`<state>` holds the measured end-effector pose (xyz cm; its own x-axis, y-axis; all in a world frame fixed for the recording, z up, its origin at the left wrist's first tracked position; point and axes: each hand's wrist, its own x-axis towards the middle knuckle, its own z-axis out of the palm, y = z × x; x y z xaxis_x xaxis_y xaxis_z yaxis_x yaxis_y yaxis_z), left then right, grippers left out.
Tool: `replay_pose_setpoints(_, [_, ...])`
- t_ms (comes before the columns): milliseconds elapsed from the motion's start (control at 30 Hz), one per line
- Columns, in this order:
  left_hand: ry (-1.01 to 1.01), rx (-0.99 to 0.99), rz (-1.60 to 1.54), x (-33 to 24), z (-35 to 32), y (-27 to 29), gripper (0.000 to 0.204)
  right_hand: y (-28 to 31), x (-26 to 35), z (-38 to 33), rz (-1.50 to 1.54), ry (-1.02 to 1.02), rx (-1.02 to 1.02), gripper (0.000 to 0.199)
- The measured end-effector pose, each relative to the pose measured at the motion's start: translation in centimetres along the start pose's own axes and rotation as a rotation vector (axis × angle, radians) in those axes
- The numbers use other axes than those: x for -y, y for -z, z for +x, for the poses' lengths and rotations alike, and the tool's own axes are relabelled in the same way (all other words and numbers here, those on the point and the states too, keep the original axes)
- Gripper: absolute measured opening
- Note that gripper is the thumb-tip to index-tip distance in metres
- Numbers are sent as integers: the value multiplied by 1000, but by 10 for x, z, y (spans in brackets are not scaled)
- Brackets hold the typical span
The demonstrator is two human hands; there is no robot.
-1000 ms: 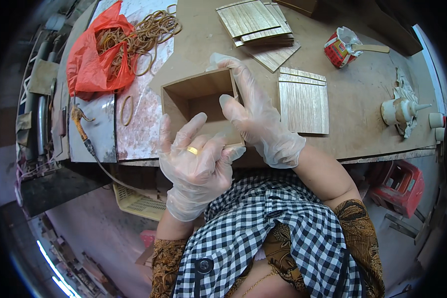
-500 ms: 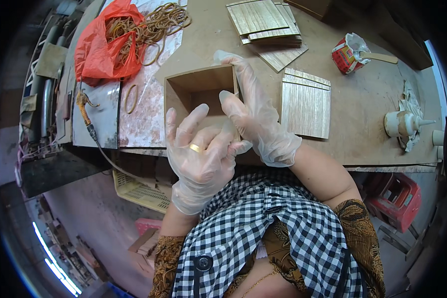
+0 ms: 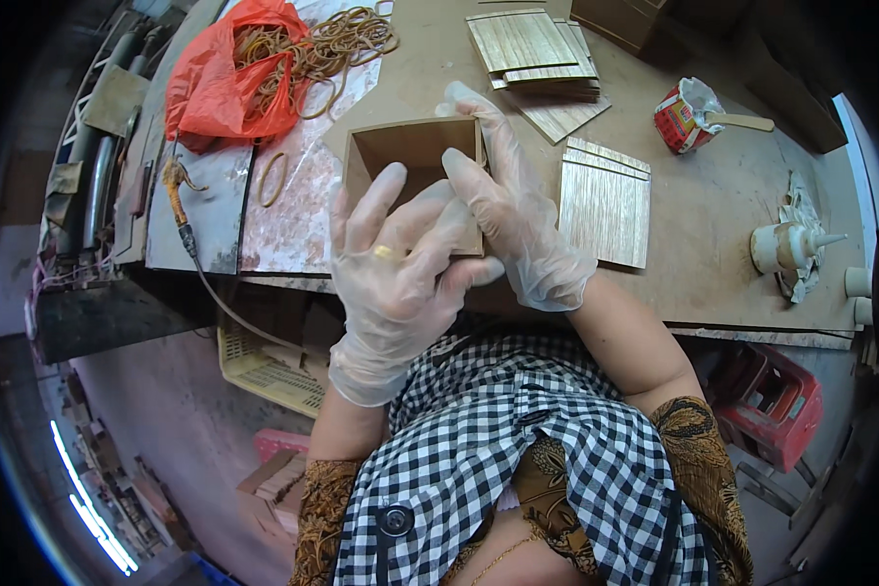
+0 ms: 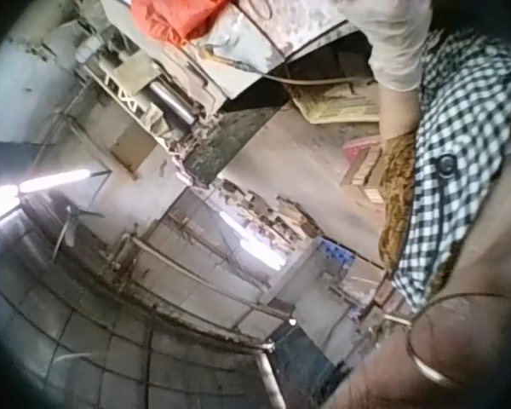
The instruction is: The person assembles small cardboard boxes by hand. They pick up pre-cut cardboard pieces, fold them into a box shape, and secure the structure using rubber bands. The process is repeated for multiple boxes, with the person handling the cardboard and rubber bands directly.
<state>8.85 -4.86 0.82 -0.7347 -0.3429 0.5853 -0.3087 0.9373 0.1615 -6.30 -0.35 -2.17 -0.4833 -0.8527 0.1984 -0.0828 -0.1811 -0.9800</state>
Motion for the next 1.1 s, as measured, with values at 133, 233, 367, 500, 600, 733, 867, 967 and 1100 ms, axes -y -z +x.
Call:
replay_pose_setpoints(133, [46, -22, 1, 1, -14, 15, 59, 2, -2, -3, -1, 47, -24, 74])
replay_pose_setpoints(233, [80, -25, 2, 6, -27, 14, 62, 1, 10, -7, 8, 50, -31, 73])
replay_pose_setpoints(367, [88, -25, 48, 9, -29, 13, 56, 14, 8, -8, -4, 131, -42, 62])
replay_pose_setpoints(500, [69, -2, 50, 9, -18, 16, 53, 37, 29, -11, -188, 296, 44, 48])
replay_pose_setpoints(600, [57, 2, 22, 16, -24, 8, 45, 53, 31, -9, -418, 497, 235, 47])
replay_pose_setpoints(733, [83, -64, -95, 18, -28, -1, 38, 52, 15, -11, -562, 638, 357, 56])
replay_pose_setpoints(867, [127, -73, -168, 13, -28, -4, 28, 42, 6, -27, -534, 661, 270, 57])
replay_pose_setpoints(967, [140, -68, -177, 13, -31, -4, 28, 39, 6, -32, -546, 656, 238, 55])
replay_pose_setpoints(1100, [75, -86, -140, 18, -27, -6, 37, 37, 7, -31, -508, 631, 254, 53])
